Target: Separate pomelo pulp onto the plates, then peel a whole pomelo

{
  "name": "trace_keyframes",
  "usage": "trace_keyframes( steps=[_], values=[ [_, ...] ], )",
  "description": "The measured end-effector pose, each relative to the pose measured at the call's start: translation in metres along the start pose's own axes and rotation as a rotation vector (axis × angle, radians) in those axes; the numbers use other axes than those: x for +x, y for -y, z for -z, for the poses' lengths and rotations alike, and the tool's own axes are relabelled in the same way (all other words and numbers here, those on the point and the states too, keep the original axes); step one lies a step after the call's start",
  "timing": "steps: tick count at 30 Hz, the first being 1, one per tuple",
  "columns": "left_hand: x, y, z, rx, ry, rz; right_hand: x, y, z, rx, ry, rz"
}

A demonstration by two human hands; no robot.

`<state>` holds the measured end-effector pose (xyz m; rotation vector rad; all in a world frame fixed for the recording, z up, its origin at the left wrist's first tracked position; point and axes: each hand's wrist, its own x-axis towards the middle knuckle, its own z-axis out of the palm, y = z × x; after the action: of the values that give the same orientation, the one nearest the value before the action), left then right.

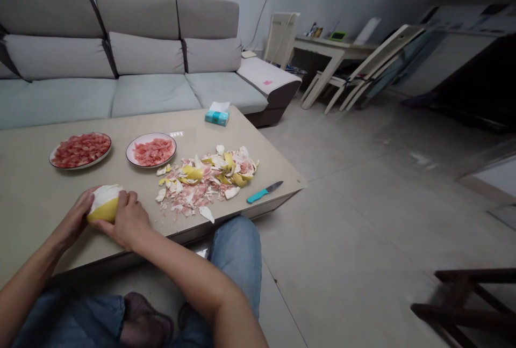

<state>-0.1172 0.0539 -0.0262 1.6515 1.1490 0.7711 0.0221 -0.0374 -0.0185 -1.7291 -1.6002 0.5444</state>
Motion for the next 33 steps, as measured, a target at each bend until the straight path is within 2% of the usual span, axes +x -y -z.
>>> trace_keyframes(
  steps=[3,6,8,13,17,21,25,29,33],
  values=[
    [-0.003,-0.013,0.000,0.032,-0.021,0.015,-0.002,0.000,-0.001,0.089,-0.004,-0.047],
    [-0.006,-0.029,-0.001,0.218,-0.056,0.033,-0.005,-0.001,0.006,0.158,0.036,-0.095],
    [-0.007,-0.034,-0.002,0.342,-0.045,0.008,-0.008,-0.006,0.016,0.152,0.086,-0.077],
    [-0.011,-0.027,-0.013,0.403,-0.031,-0.122,-0.004,-0.032,0.053,0.054,0.281,0.030],
    [-0.013,-0.024,-0.025,0.452,-0.087,-0.171,0.003,-0.042,0.070,0.003,0.272,0.075],
    [-0.017,-0.030,-0.031,0.486,-0.108,-0.209,0.000,-0.030,0.073,-0.085,0.201,0.131],
    [-0.019,-0.030,-0.031,0.502,-0.114,-0.232,-0.002,-0.020,0.067,-0.129,0.192,0.245],
    [-0.020,-0.028,-0.031,0.515,-0.118,-0.256,0.004,-0.020,0.066,-0.096,0.239,0.289],
    [-0.022,-0.027,-0.034,0.539,-0.119,-0.275,0.014,-0.018,0.074,-0.162,0.349,0.295]
  ],
)
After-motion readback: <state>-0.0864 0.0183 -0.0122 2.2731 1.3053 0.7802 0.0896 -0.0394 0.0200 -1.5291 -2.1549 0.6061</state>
